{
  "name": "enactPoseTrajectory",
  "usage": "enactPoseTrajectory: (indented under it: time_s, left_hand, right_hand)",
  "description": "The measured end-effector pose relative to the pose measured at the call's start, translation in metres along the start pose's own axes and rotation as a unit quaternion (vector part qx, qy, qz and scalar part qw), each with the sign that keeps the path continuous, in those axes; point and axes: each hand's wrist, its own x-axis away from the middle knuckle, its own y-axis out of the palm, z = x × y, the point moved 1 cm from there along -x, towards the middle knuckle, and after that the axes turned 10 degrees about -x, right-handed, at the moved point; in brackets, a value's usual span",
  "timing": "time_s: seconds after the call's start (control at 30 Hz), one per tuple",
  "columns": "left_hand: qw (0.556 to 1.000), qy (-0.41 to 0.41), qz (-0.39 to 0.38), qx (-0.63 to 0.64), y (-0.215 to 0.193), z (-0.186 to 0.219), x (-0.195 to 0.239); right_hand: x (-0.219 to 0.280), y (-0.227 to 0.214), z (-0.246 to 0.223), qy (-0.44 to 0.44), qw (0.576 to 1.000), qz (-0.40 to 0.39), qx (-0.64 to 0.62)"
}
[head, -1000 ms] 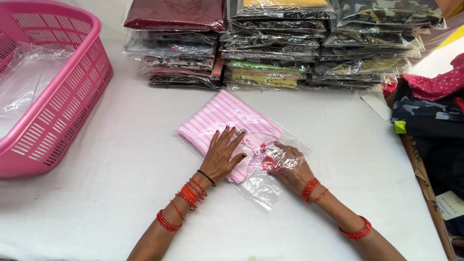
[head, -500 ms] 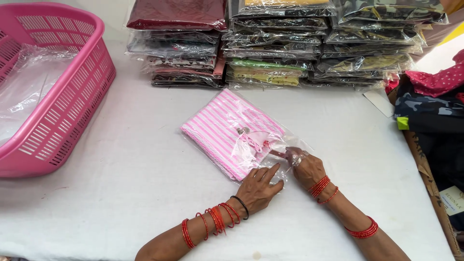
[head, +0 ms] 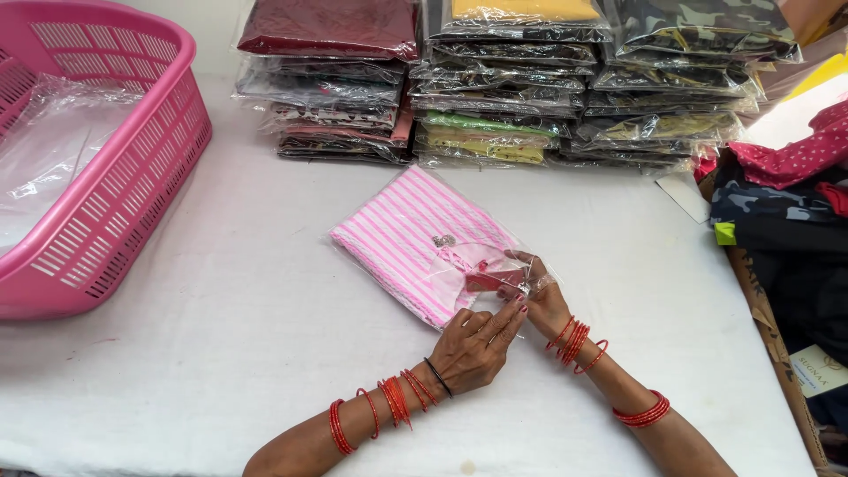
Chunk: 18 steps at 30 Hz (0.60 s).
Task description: The person folds a maroon garment and places it into a clear plastic bag, then stacks it on a pile. Next, the person folds a pink and white striped top and places it into a clear plastic bag, stacking it on the same pile.
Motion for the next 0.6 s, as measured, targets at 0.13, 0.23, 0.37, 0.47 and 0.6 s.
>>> enactPoseTrajectory:
  time_s: [0.13, 0.23, 0.37, 0.47, 0.6]
  left_hand:
    - [1.000, -0.003, -0.001, -0.001, 0.006, 0.000, 0.003]
    - [1.000, -0.004, 0.003, 0.001, 0.004, 0.000, 0.003]
    - [1.000, -0.002, -0.003, -0.004, 0.002, -0.002, 0.003]
    - [1.000, 0.001, -0.015, 0.006, 0.004, -0.005, 0.004]
    - [0.999, 0.002, -0.037, 0.020, 0.007, -0.004, 0.007]
  right_hand:
    - [-0.024, -0.002, 0.032, 0.083, 0.994, 0.051, -0.040]
    - [-0.056, -0.007, 0.081, 0.036, 0.983, 0.046, -0.175]
    - [-0.087, 0.024, 0.071, 0.011, 0.993, 0.027, -0.115]
    - [-0.095, 0.060, 0.021, 0.049, 0.998, 0.026, 0.009]
    - [-0.107, 0.081, 0.007, 0.106, 0.981, -0.014, 0.161]
